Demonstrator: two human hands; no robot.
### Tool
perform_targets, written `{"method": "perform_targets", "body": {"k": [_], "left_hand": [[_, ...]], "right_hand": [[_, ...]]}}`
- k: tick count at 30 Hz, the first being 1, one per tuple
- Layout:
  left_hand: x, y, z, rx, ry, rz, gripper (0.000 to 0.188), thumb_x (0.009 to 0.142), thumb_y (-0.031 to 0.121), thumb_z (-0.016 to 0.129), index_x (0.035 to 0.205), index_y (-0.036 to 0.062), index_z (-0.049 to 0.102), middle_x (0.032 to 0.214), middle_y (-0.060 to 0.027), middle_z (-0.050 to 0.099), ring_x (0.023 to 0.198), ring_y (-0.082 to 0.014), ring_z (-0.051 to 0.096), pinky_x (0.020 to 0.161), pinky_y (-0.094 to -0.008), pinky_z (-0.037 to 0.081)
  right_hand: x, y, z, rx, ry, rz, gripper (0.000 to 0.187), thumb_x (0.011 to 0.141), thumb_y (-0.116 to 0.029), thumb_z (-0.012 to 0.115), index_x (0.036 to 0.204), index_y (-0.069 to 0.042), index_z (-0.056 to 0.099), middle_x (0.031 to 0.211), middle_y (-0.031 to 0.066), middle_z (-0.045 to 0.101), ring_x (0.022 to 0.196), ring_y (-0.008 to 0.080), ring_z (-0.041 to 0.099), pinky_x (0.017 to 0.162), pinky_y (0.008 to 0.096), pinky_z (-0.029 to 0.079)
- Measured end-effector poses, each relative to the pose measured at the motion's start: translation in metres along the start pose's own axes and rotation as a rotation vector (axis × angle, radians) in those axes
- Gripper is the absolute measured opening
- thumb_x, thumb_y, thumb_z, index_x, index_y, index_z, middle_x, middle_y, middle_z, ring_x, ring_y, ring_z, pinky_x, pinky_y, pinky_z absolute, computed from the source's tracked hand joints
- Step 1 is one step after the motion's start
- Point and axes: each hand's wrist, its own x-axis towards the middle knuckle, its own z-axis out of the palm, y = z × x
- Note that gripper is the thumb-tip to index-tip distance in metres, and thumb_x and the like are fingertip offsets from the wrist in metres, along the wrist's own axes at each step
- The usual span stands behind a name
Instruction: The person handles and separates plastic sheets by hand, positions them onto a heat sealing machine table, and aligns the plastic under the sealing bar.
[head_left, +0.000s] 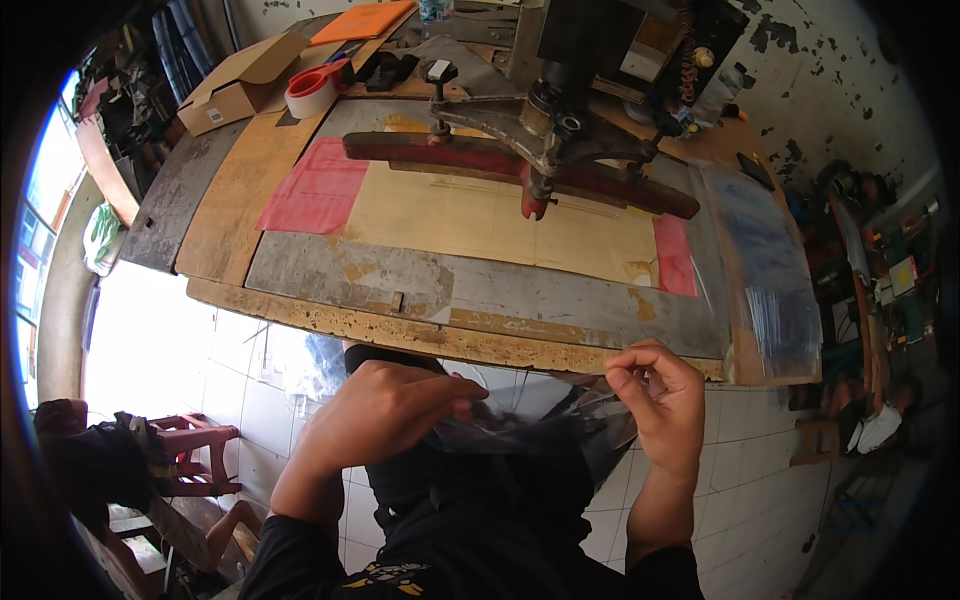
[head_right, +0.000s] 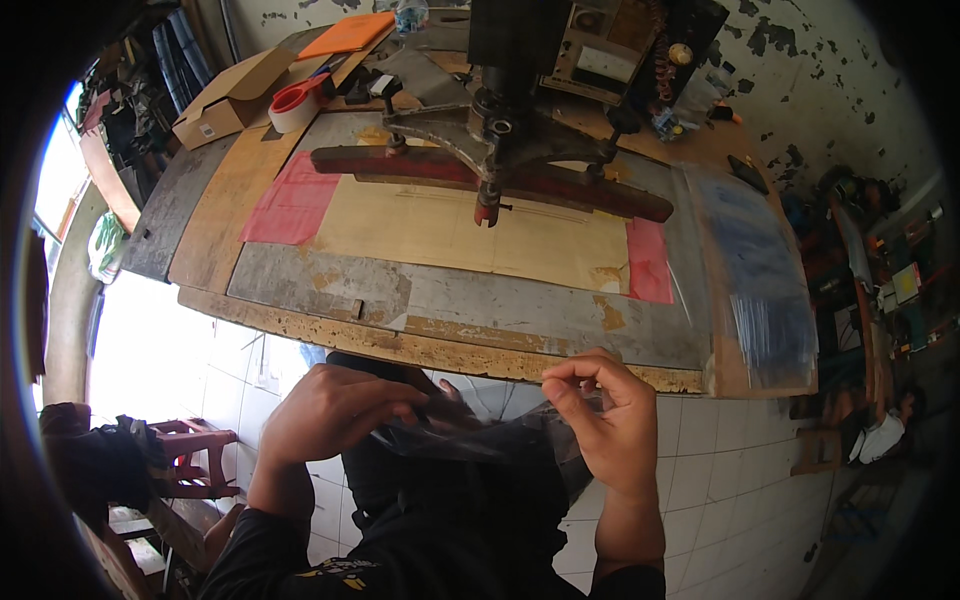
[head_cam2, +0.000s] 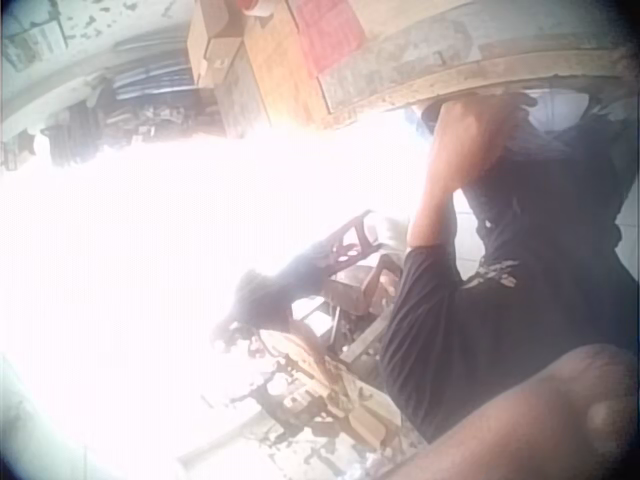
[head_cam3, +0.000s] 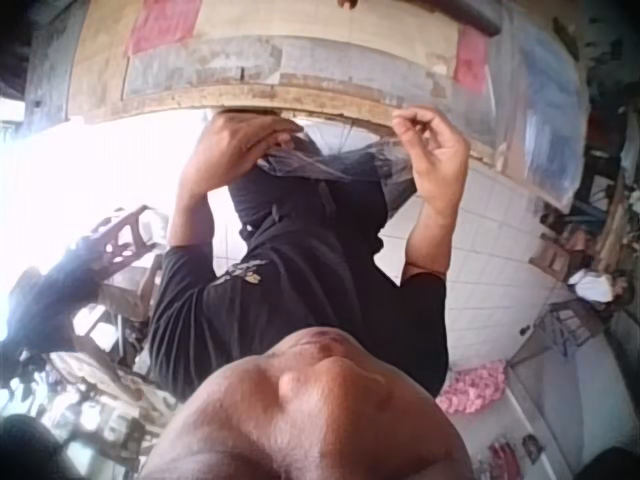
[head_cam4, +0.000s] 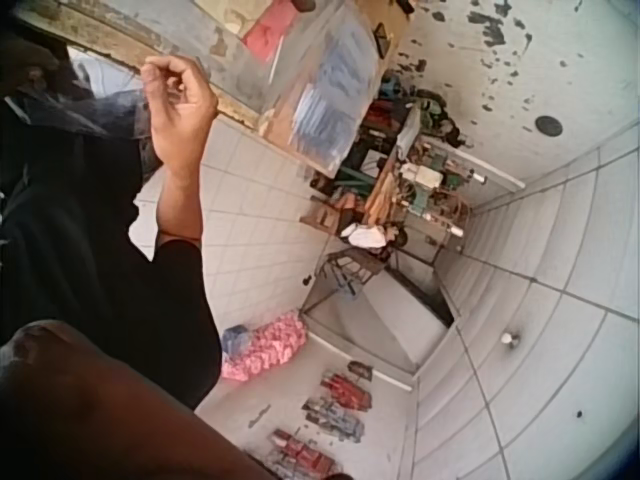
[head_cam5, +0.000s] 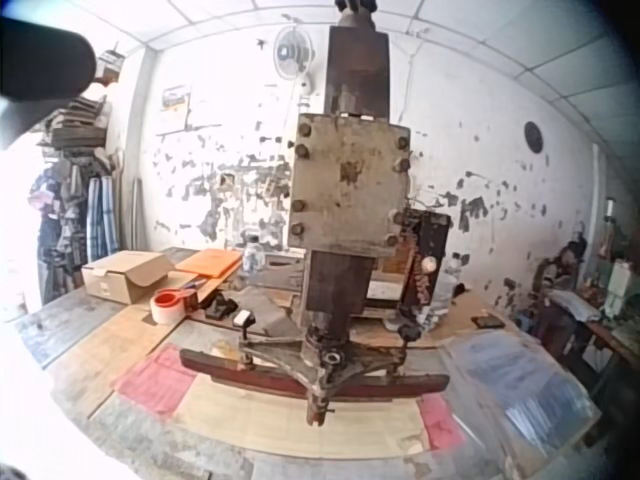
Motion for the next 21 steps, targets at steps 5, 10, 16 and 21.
{"method": "perform_targets", "body": {"k": [5, 10, 16, 21], "left_hand": [[0.001, -0.002, 0.000, 0.008, 0.015, 0.013, 0.024, 0.090, 0.007, 0.072, 0.113, 0.0080, 0.077, 0.088, -0.0062, 0.079, 0.079, -0.0286, 0.077, 0.070, -0.0395, 0.061], [0.001, -0.009, 0.001, 0.055, 0.034, 0.016, 0.021, 0.093, 0.012, 0.075, 0.113, 0.0091, 0.078, 0.089, -0.0051, 0.080, 0.082, -0.0274, 0.077, 0.073, -0.0385, 0.061], [0.012, -0.051, -0.021, -0.164, 0.074, -0.030, 0.021, 0.089, 0.015, 0.083, 0.109, 0.0090, 0.079, 0.095, -0.0047, 0.081, 0.088, -0.0216, 0.078, 0.079, -0.0349, 0.060], [0.044, -0.063, -0.035, -0.636, 0.145, -0.338, 0.035, 0.096, 0.006, 0.081, 0.127, 0.0009, 0.067, 0.097, -0.0024, 0.077, 0.095, -0.0089, 0.073, 0.083, -0.0263, 0.058]], "right_hand": [[0.000, 0.003, 0.000, 0.024, 0.010, -0.006, 0.007, 0.095, -0.005, 0.078, 0.101, -0.001, 0.076, 0.094, 0.0025, 0.071, 0.088, 0.0100, 0.058, 0.081, 0.0258, 0.041], [0.003, 0.005, 0.001, 0.011, 0.004, -0.027, 0.006, 0.096, -0.002, 0.076, 0.100, 0.000, 0.074, 0.095, 0.0029, 0.070, 0.089, 0.0101, 0.058, 0.081, 0.0256, 0.041], [0.014, 0.022, -0.028, 0.079, 0.190, 0.033, 0.009, 0.103, -0.006, 0.070, 0.108, 0.001, 0.069, 0.097, 0.0020, 0.067, 0.089, 0.0083, 0.060, 0.084, 0.0234, 0.047], [0.047, 0.045, -0.037, 0.004, 0.235, 0.060, 0.012, 0.105, -0.013, 0.068, 0.106, -0.001, 0.068, 0.093, 0.0002, 0.064, 0.083, 0.0090, 0.057, 0.079, 0.0247, 0.046]]}}
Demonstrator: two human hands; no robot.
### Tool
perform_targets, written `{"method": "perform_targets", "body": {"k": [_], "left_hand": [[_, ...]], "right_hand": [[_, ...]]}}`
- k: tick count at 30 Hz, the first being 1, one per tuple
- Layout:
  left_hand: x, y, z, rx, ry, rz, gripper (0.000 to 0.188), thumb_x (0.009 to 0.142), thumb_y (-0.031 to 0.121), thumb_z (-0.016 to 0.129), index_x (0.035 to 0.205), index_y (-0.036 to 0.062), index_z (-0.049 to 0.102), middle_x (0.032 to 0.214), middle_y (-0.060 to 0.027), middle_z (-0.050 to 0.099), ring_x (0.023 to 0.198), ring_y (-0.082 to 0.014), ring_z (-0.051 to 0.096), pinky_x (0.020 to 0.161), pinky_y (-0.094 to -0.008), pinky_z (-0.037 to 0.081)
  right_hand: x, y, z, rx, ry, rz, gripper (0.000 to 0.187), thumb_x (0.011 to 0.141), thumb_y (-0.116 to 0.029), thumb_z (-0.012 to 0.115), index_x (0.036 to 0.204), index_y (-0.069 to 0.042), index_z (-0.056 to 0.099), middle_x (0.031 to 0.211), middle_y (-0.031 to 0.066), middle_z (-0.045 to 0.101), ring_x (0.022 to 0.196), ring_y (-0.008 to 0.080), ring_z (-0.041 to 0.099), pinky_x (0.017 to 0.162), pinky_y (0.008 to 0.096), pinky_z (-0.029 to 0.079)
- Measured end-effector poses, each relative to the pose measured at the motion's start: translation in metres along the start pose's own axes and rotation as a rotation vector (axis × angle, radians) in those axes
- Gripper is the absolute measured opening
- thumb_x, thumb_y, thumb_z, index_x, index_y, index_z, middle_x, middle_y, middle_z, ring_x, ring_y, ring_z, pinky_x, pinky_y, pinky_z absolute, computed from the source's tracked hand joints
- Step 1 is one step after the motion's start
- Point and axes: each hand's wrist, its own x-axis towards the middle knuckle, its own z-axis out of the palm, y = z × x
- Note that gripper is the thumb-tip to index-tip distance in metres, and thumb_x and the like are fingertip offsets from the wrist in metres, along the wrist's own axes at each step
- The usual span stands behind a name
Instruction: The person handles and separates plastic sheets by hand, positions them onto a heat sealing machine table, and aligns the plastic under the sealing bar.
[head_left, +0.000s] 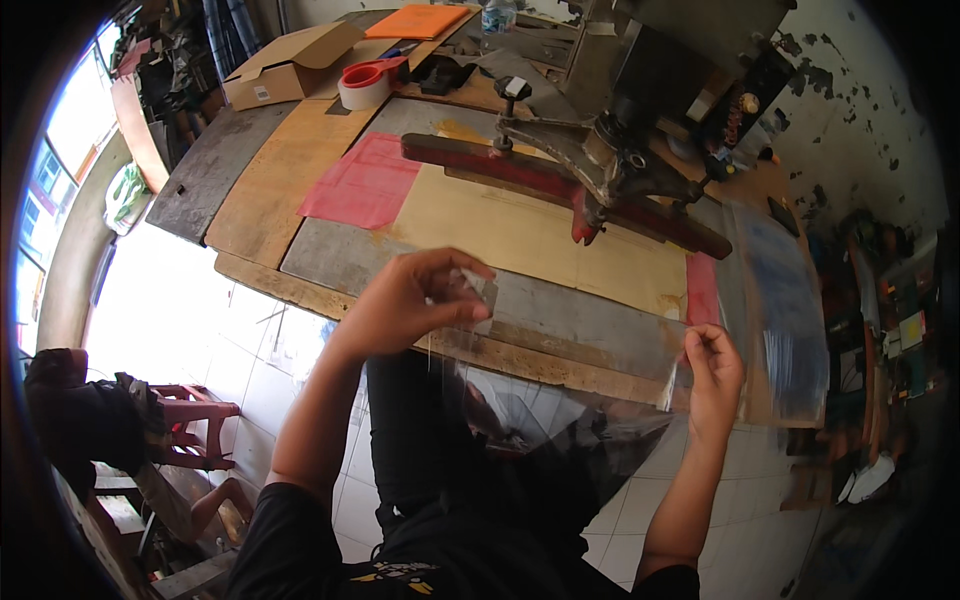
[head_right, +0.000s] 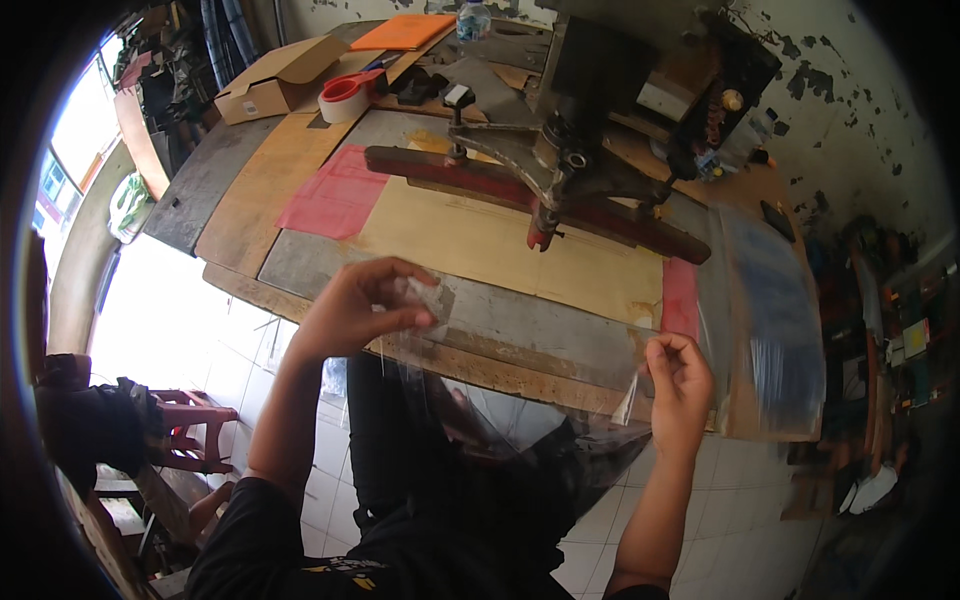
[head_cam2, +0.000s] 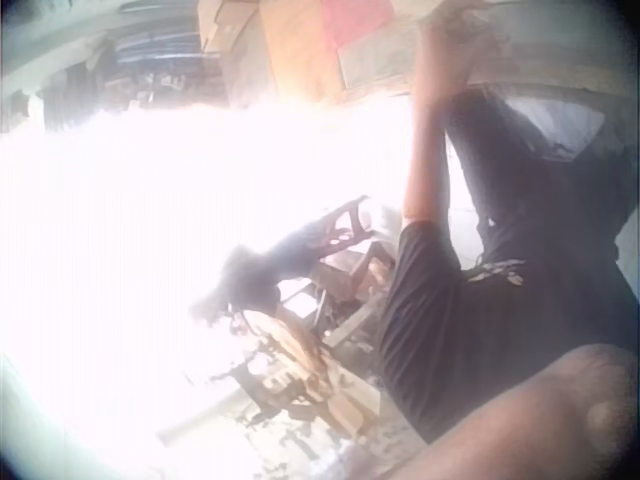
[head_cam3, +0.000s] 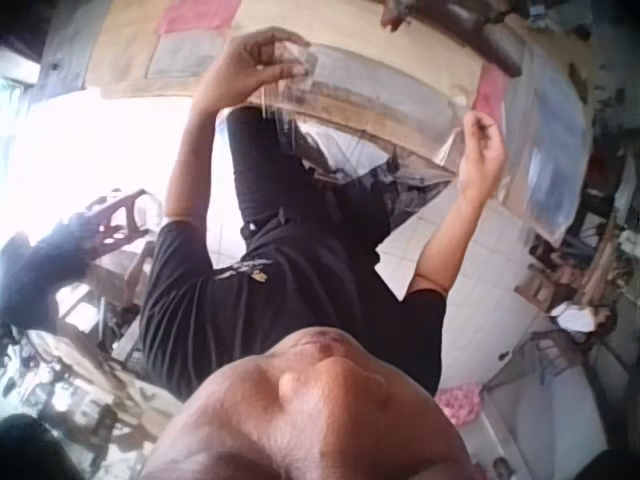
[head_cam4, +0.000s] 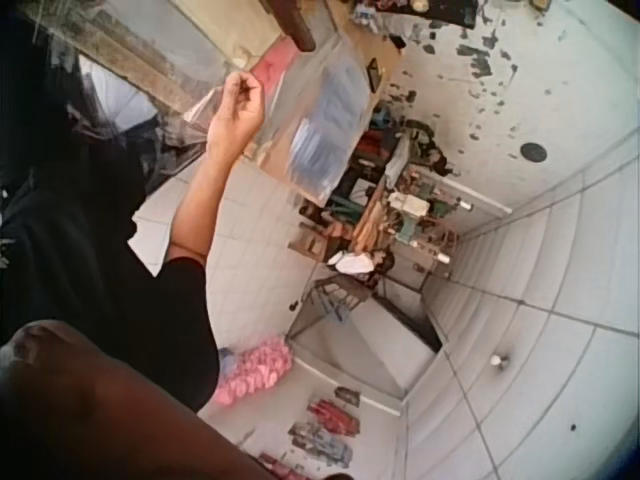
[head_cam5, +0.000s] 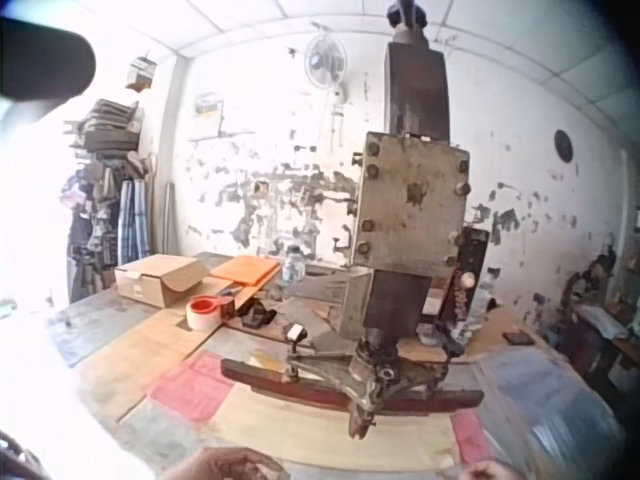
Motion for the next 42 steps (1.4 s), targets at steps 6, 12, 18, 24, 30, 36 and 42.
{"method": "perform_targets", "body": {"k": [6, 12, 18, 24, 30, 36, 42], "left_hand": [[0.025, -0.040, 0.001, -0.072, 0.112, 0.103, 0.043, 0.094, 0.006, 0.082, 0.133, -0.0002, 0.066, 0.102, -0.0034, 0.076, 0.098, -0.0088, 0.073, 0.088, -0.0248, 0.057], [0.022, -0.049, 0.004, -0.102, 0.127, 0.088, 0.038, 0.098, 0.008, 0.078, 0.133, -0.0006, 0.065, 0.099, -0.0059, 0.079, 0.096, -0.0066, 0.072, 0.088, -0.0243, 0.056], [0.022, -0.055, 0.006, -0.002, 0.195, 0.025, 0.031, 0.097, 0.007, 0.079, 0.125, -0.0034, 0.070, 0.103, -0.0049, 0.078, 0.096, -0.0067, 0.072, 0.086, -0.0233, 0.057], [0.019, -0.039, 0.010, -0.002, 0.236, 0.046, 0.029, 0.097, 0.008, 0.080, 0.122, -0.0031, 0.073, 0.091, 0.0009, 0.073, 0.082, -0.0013, 0.064, 0.075, -0.0203, 0.051], [0.019, -0.043, 0.011, 0.132, 0.287, 0.045, 0.026, 0.094, 0.012, 0.084, 0.116, -0.0005, 0.078, 0.079, 0.0045, 0.071, 0.071, 0.0004, 0.059, 0.066, -0.0198, 0.047], [0.019, -0.047, 0.009, 0.106, 0.257, 0.018, 0.026, 0.094, 0.011, 0.083, 0.117, -0.0009, 0.076, 0.088, -0.0001, 0.077, 0.078, -0.0013, 0.065, 0.070, -0.0205, 0.051], [0.018, -0.053, 0.010, 0.094, 0.254, 0.108, 0.024, 0.094, 0.013, 0.084, 0.114, 0.0013, 0.077, 0.086, -0.0021, 0.077, 0.079, -0.0043, 0.068, 0.074, -0.0239, 0.054]], "right_hand": [[0.035, 0.038, 0.004, -0.077, -0.108, 0.070, 0.014, 0.107, -0.016, 0.067, 0.105, -0.002, 0.067, 0.088, -0.0014, 0.062, 0.078, 0.0074, 0.057, 0.074, 0.0238, 0.047], [0.039, 0.045, -0.002, -0.051, -0.118, 0.165, 0.014, 0.107, -0.015, 0.066, 0.106, -0.002, 0.067, 0.089, 0.0005, 0.065, 0.077, 0.0079, 0.058, 0.073, 0.0249, 0.049], [0.039, 0.046, -0.007, 0.008, -0.130, 0.181, 0.014, 0.107, -0.016, 0.066, 0.106, -0.002, 0.067, 0.089, 0.0011, 0.065, 0.078, 0.0086, 0.059, 0.073, 0.0256, 0.049], [0.038, 0.049, -0.013, 0.109, -0.145, 0.160, 0.013, 0.107, -0.014, 0.067, 0.103, -0.002, 0.066, 0.089, 0.0028, 0.066, 0.076, 0.0103, 0.060, 0.073, 0.0267, 0.049], [0.038, 0.046, -0.014, 0.149, -0.160, 0.175, 0.015, 0.106, -0.017, 0.067, 0.103, -0.003, 0.066, 0.088, 0.0028, 0.065, 0.075, 0.0102, 0.060, 0.072, 0.0261, 0.049], [0.037, 0.046, -0.020, 0.204, -0.188, 0.188, 0.016, 0.106, -0.019, 0.069, 0.102, -0.004, 0.065, 0.086, 0.0013, 0.064, 0.073, 0.0083, 0.058, 0.069, 0.0239, 0.047], [0.028, 0.041, -0.023, 0.134, -0.171, 0.146, 0.018, 0.106, -0.022, 0.070, 0.103, -0.004, 0.066, 0.087, 0.0006, 0.064, 0.072, 0.0075, 0.057, 0.068, 0.0227, 0.046]]}}
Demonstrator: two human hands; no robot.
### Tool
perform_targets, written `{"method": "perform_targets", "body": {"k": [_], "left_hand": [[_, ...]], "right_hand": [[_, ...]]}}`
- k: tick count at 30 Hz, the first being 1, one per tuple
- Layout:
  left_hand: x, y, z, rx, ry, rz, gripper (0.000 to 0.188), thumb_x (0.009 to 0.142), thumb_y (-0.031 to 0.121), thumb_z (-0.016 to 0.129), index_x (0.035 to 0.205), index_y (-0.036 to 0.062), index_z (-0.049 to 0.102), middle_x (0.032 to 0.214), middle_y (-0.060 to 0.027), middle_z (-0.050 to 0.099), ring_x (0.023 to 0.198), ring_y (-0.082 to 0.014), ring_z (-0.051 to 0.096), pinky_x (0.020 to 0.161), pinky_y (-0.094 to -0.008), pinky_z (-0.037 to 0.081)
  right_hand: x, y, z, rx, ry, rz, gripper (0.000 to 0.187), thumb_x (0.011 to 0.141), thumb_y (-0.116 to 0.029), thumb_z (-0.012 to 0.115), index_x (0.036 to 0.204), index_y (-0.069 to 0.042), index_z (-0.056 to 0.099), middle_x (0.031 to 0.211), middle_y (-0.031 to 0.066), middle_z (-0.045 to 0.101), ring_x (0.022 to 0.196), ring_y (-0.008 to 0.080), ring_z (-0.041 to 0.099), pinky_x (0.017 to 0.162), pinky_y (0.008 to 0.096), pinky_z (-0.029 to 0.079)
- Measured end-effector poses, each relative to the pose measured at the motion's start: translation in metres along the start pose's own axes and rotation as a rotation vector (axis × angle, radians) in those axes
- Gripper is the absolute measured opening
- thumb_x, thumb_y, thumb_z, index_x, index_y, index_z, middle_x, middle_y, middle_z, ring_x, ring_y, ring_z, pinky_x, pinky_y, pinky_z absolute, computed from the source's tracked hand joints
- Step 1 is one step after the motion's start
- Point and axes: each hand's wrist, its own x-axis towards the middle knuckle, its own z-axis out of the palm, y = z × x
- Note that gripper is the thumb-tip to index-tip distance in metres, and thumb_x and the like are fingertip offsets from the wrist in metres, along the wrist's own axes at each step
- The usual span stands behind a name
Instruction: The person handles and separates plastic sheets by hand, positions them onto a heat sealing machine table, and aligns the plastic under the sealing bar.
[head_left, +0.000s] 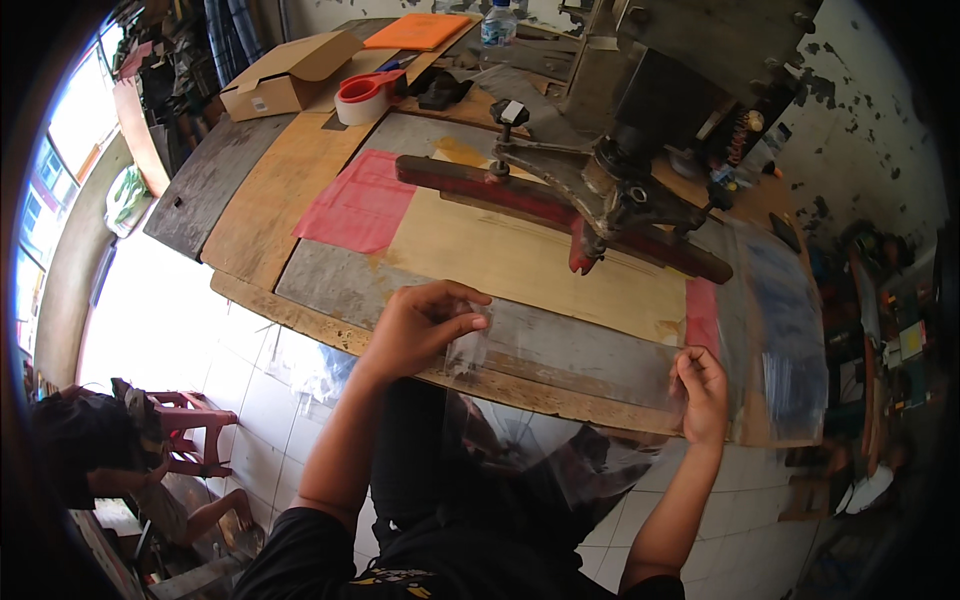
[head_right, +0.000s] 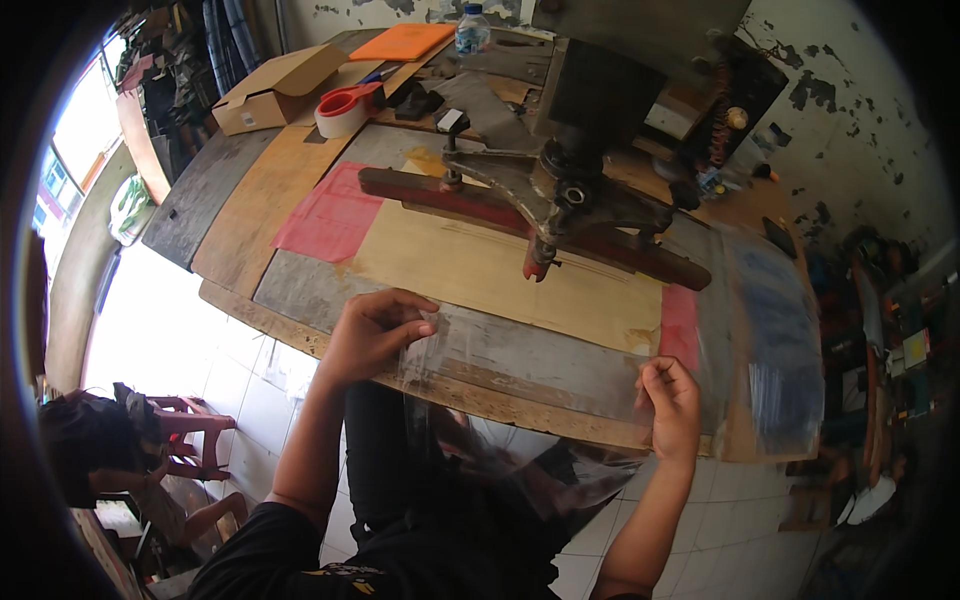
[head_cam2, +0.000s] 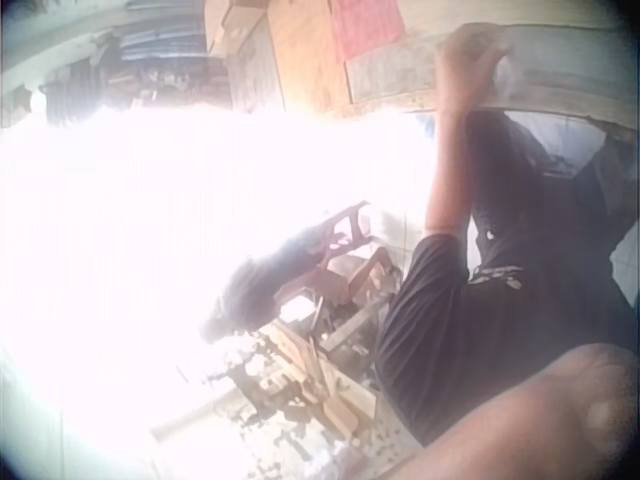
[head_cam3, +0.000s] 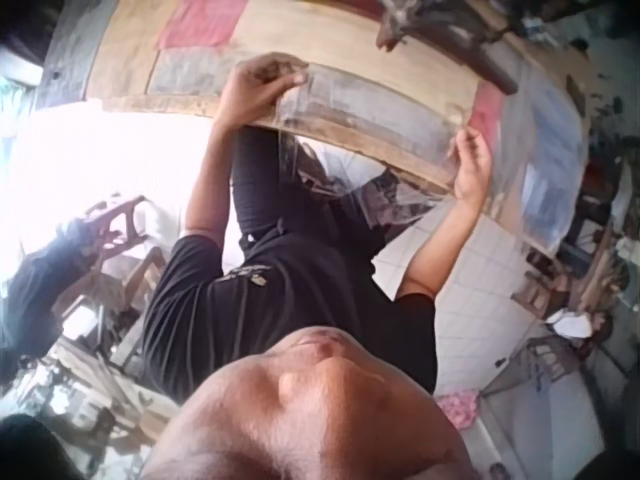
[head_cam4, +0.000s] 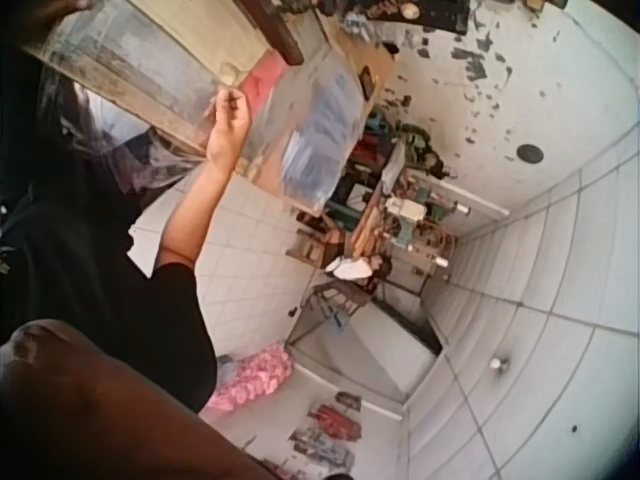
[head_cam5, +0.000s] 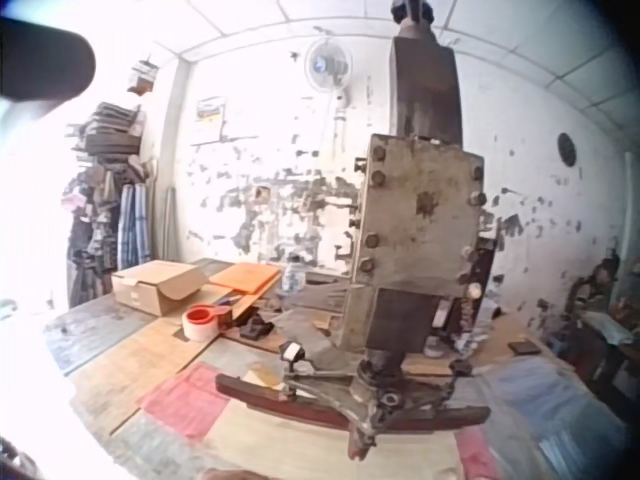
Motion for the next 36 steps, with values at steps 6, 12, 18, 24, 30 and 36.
{"method": "perform_targets", "body": {"k": [6, 12, 18, 24, 30, 36], "left_hand": [[-0.007, 0.002, -0.016, -0.342, -0.210, -0.079, 0.036, 0.096, 0.004, 0.079, 0.129, -0.0045, 0.068, 0.114, -0.0064, 0.076, 0.103, -0.0094, 0.072, 0.091, -0.0245, 0.057], [-0.018, 0.013, -0.027, -0.354, -0.272, -0.127, 0.023, 0.103, 0.012, 0.073, 0.121, -0.0026, 0.070, 0.104, -0.0027, 0.074, 0.095, -0.0069, 0.069, 0.081, -0.0223, 0.054], [-0.026, 0.023, -0.017, -0.284, -0.122, -0.132, 0.023, 0.109, 0.020, 0.066, 0.113, -0.0019, 0.068, 0.090, 0.0031, 0.070, 0.085, -0.0037, 0.065, 0.079, -0.0199, 0.050], [-0.033, 0.040, -0.011, -0.335, -0.104, -0.157, 0.025, 0.105, 0.016, 0.071, 0.120, -0.0037, 0.066, 0.092, -0.0036, 0.077, 0.084, -0.0049, 0.070, 0.078, -0.0215, 0.053], [-0.039, 0.042, -0.004, -0.393, -0.091, -0.141, 0.022, 0.104, 0.010, 0.072, 0.118, -0.0051, 0.065, 0.096, -0.0072, 0.079, 0.090, -0.0081, 0.073, 0.078, -0.0213, 0.055], [-0.037, 0.040, -0.001, -0.337, -0.154, -0.100, 0.016, 0.105, 0.012, 0.070, 0.112, -0.0001, 0.063, 0.096, -0.0070, 0.078, 0.091, -0.0078, 0.072, 0.075, -0.0235, 0.055]], "right_hand": [[-0.024, -0.015, 0.002, -0.069, 0.035, -0.088, 0.022, 0.104, -0.023, 0.073, 0.109, -0.002, 0.067, 0.093, 0.0034, 0.069, 0.073, 0.0083, 0.060, 0.069, 0.0230, 0.048], [-0.043, -0.039, 0.007, -0.146, -0.027, -0.134, 0.038, 0.103, -0.018, 0.074, 0.136, 0.001, 0.065, 0.098, 0.0055, 0.071, 0.075, 0.0094, 0.062, 0.070, 0.0240, 0.053], [-0.045, -0.042, -0.003, -0.278, -0.161, -0.211, 0.029, 0.105, -0.009, 0.068, 0.131, 0.003, 0.069, 0.101, 0.0058, 0.065, 0.079, 0.0109, 0.063, 0.073, 0.0240, 0.054], [-0.046, -0.039, -0.007, -0.286, -0.150, -0.268, 0.024, 0.101, -0.008, 0.073, 0.123, 0.003, 0.073, 0.101, 0.0050, 0.063, 0.084, 0.0112, 0.063, 0.073, 0.0244, 0.053], [-0.042, -0.034, -0.008, -0.341, -0.168, -0.358, 0.027, 0.090, -0.010, 0.085, 0.112, 0.003, 0.076, 0.094, 0.0046, 0.065, 0.083, 0.0115, 0.065, 0.072, 0.0258, 0.054], [-0.042, -0.041, -0.006, -0.356, -0.171, -0.305, 0.016, 0.094, -0.005, 0.080, 0.107, 0.004, 0.077, 0.093, 0.0078, 0.069, 0.079, 0.0133, 0.069, 0.068, 0.0265, 0.056]]}}
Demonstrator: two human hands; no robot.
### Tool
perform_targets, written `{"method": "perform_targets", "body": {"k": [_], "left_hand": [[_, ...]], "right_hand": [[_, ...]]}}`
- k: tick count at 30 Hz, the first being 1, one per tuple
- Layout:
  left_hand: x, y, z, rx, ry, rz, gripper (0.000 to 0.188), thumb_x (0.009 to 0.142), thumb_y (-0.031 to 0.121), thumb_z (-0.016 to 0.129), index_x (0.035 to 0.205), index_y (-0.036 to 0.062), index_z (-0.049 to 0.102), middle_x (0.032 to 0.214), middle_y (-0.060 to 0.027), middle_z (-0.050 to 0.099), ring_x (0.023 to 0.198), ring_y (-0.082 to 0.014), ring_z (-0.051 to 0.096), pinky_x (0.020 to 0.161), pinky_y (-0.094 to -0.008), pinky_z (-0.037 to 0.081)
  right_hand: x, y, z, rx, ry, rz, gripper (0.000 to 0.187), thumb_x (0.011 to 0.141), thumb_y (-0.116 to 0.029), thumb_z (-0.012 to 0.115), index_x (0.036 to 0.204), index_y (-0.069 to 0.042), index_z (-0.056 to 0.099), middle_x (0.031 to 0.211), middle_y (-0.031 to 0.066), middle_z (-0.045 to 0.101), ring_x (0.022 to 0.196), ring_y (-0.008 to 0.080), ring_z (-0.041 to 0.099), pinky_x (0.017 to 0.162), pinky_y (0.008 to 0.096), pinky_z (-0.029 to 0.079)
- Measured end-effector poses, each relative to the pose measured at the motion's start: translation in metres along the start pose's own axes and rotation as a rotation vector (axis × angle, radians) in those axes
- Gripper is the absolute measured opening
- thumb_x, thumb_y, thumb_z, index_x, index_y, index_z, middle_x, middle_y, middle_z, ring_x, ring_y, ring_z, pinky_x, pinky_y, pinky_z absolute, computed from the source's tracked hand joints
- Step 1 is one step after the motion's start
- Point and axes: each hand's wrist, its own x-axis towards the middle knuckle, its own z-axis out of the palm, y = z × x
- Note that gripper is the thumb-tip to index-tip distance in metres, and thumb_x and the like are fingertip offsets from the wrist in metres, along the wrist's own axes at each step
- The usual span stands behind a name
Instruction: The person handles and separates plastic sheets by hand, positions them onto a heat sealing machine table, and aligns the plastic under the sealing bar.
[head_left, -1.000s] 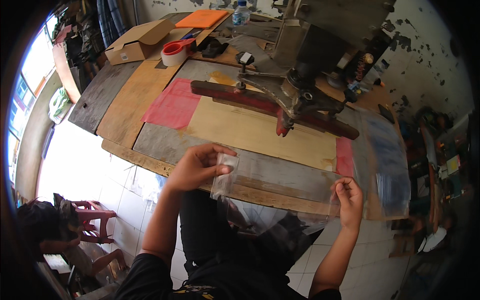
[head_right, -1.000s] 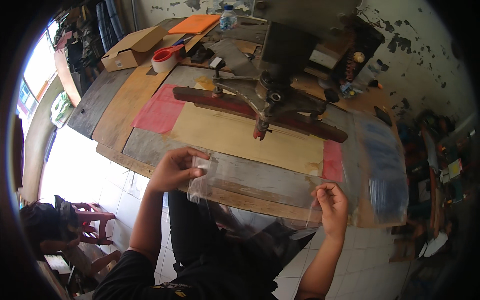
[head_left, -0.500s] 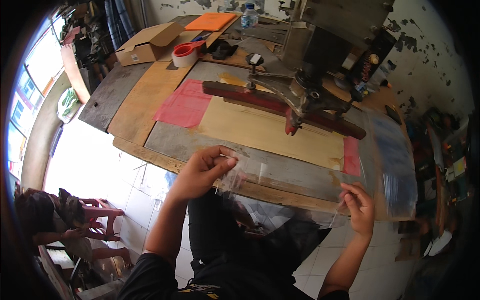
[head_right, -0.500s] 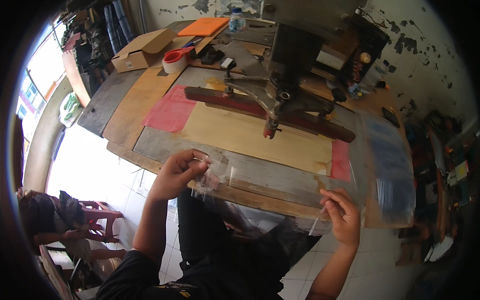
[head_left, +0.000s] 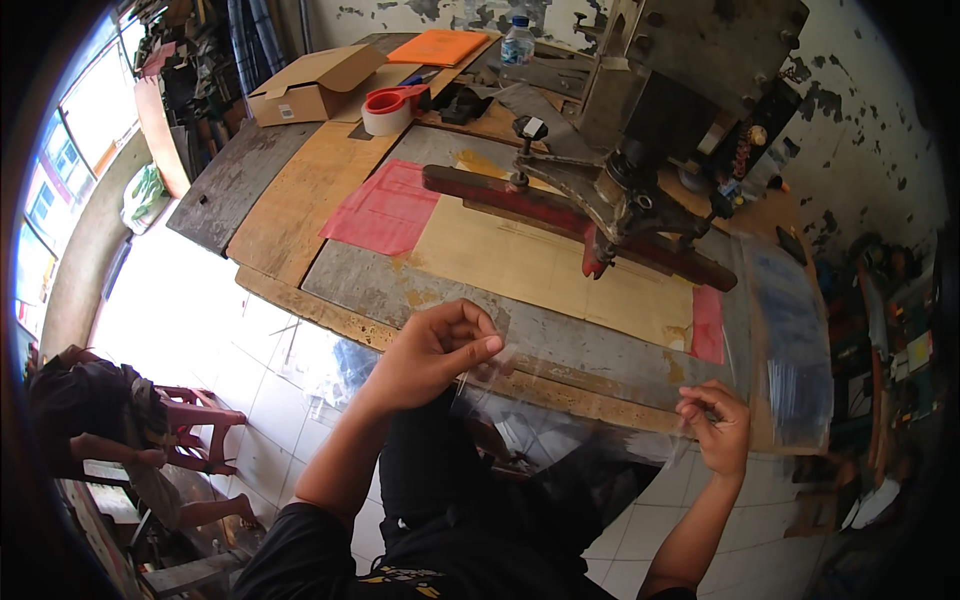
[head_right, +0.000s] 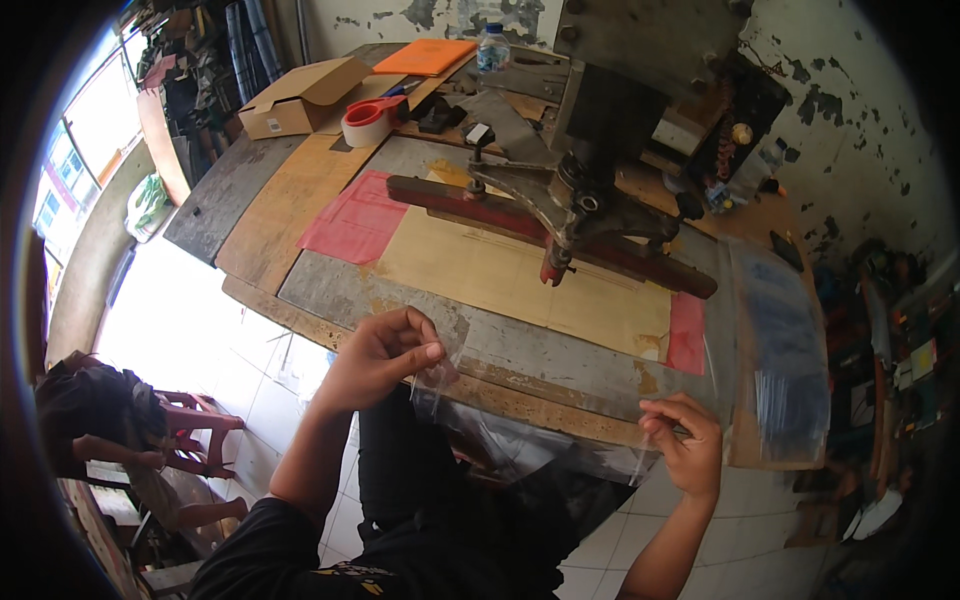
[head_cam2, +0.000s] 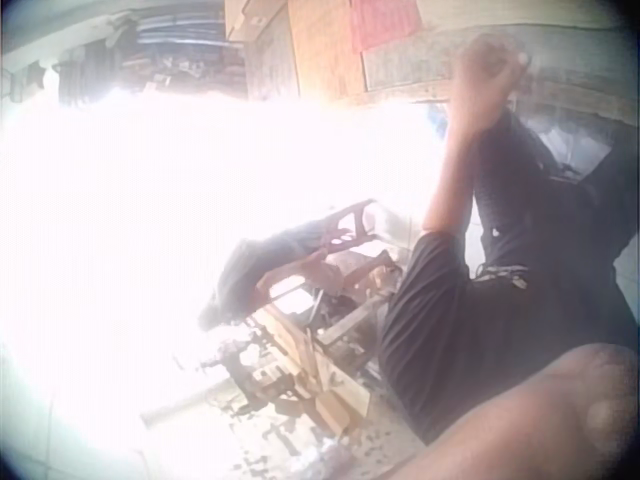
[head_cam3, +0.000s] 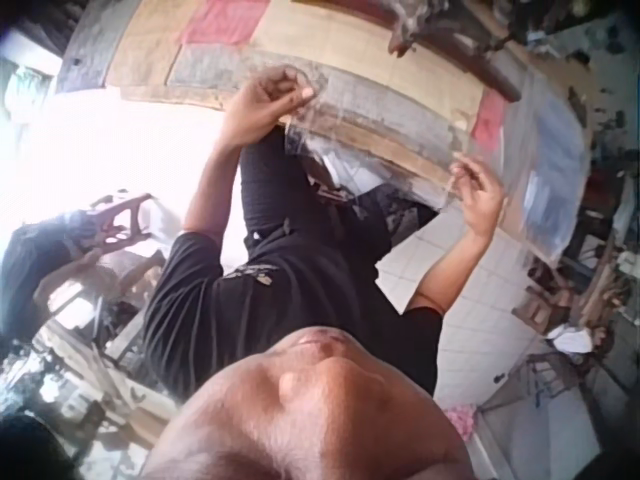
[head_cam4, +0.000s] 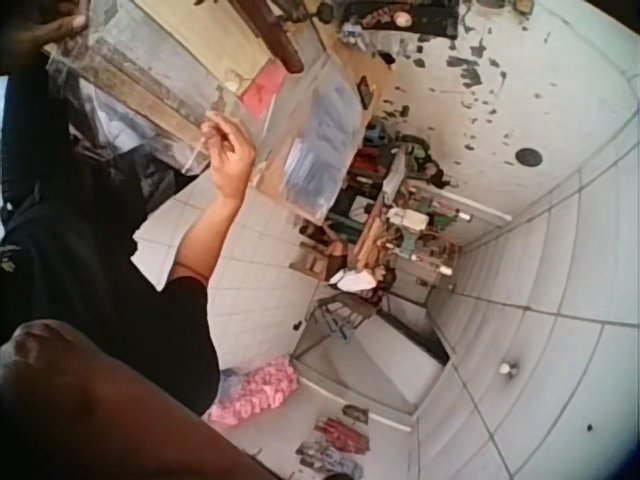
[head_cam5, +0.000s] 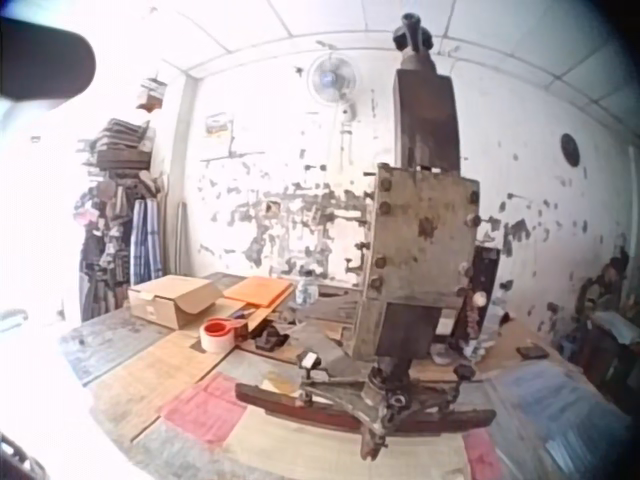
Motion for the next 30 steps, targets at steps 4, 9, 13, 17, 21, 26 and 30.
{"method": "perform_targets", "body": {"k": [4, 9, 13, 17, 21, 26, 30], "left_hand": [[0.002, -0.001, 0.005, -0.184, 0.005, -0.051, 0.014, 0.106, 0.012, 0.069, 0.111, 0.0014, 0.061, 0.094, -0.0051, 0.078, 0.089, -0.0048, 0.070, 0.076, -0.0221, 0.053], [0.002, 0.002, 0.001, 0.045, 0.002, -0.022, 0.024, 0.108, 0.012, 0.065, 0.127, -0.0027, 0.062, 0.096, -0.0046, 0.079, 0.094, -0.0018, 0.067, 0.081, -0.0198, 0.051], [0.001, 0.004, 0.004, 0.037, 0.008, -0.019, 0.029, 0.109, 0.014, 0.064, 0.132, -0.0043, 0.064, 0.101, -0.0069, 0.080, 0.097, -0.0048, 0.070, 0.083, -0.0213, 0.052], [0.000, 0.007, 0.005, 0.044, -0.006, -0.009, 0.029, 0.111, 0.015, 0.062, 0.130, -0.0057, 0.065, 0.106, -0.0102, 0.080, 0.099, -0.0099, 0.074, 0.086, -0.0235, 0.056], [0.000, 0.007, 0.005, 0.019, -0.026, -0.045, 0.029, 0.112, 0.016, 0.059, 0.130, -0.0058, 0.065, 0.108, -0.0114, 0.080, 0.101, -0.0123, 0.075, 0.088, -0.0255, 0.058], [-0.001, 0.008, 0.007, 0.071, -0.028, -0.047, 0.030, 0.113, 0.018, 0.057, 0.130, -0.0051, 0.065, 0.108, -0.0108, 0.080, 0.101, -0.0123, 0.075, 0.088, -0.0258, 0.058], [-0.001, 0.007, 0.008, 0.033, -0.032, -0.056, 0.030, 0.114, 0.020, 0.056, 0.129, -0.0043, 0.065, 0.108, -0.0105, 0.080, 0.100, -0.0121, 0.075, 0.086, -0.0260, 0.058]], "right_hand": [[0.000, 0.004, -0.003, 0.082, -0.028, 0.000, 0.010, 0.099, -0.001, 0.073, 0.107, 0.005, 0.075, 0.093, 0.0105, 0.071, 0.078, 0.0150, 0.070, 0.067, 0.0276, 0.057], [0.002, -0.002, -0.008, 0.084, -0.048, 0.023, 0.005, 0.100, 0.000, 0.072, 0.101, 0.005, 0.071, 0.094, 0.0122, 0.071, 0.079, 0.0163, 0.071, 0.070, 0.0290, 0.059], [0.007, -0.001, -0.012, 0.106, -0.093, 0.039, 0.006, 0.099, 0.002, 0.072, 0.096, 0.004, 0.068, 0.094, 0.0116, 0.072, 0.080, 0.0162, 0.071, 0.072, 0.0293, 0.060], [0.010, -0.001, -0.023, 0.045, -0.145, 0.115, 0.006, 0.096, 0.003, 0.075, 0.095, 0.004, 0.069, 0.091, 0.0098, 0.072, 0.080, 0.0148, 0.071, 0.072, 0.0296, 0.058], [0.016, -0.011, -0.025, -0.167, -0.218, 0.067, 0.008, 0.091, 0.002, 0.079, 0.091, 0.005, 0.071, 0.089, 0.0089, 0.073, 0.078, 0.0152, 0.070, 0.072, 0.0304, 0.056], [0.023, -0.023, -0.022, -0.253, -0.282, 0.076, 0.010, 0.089, -0.001, 0.081, 0.092, 0.005, 0.073, 0.088, 0.0096, 0.073, 0.078, 0.0169, 0.070, 0.072, 0.0302, 0.056], [0.026, -0.024, -0.025, -0.267, -0.313, 0.048, 0.012, 0.089, -0.003, 0.083, 0.092, 0.005, 0.074, 0.087, 0.0099, 0.073, 0.078, 0.0168, 0.071, 0.071, 0.0297, 0.056]]}}
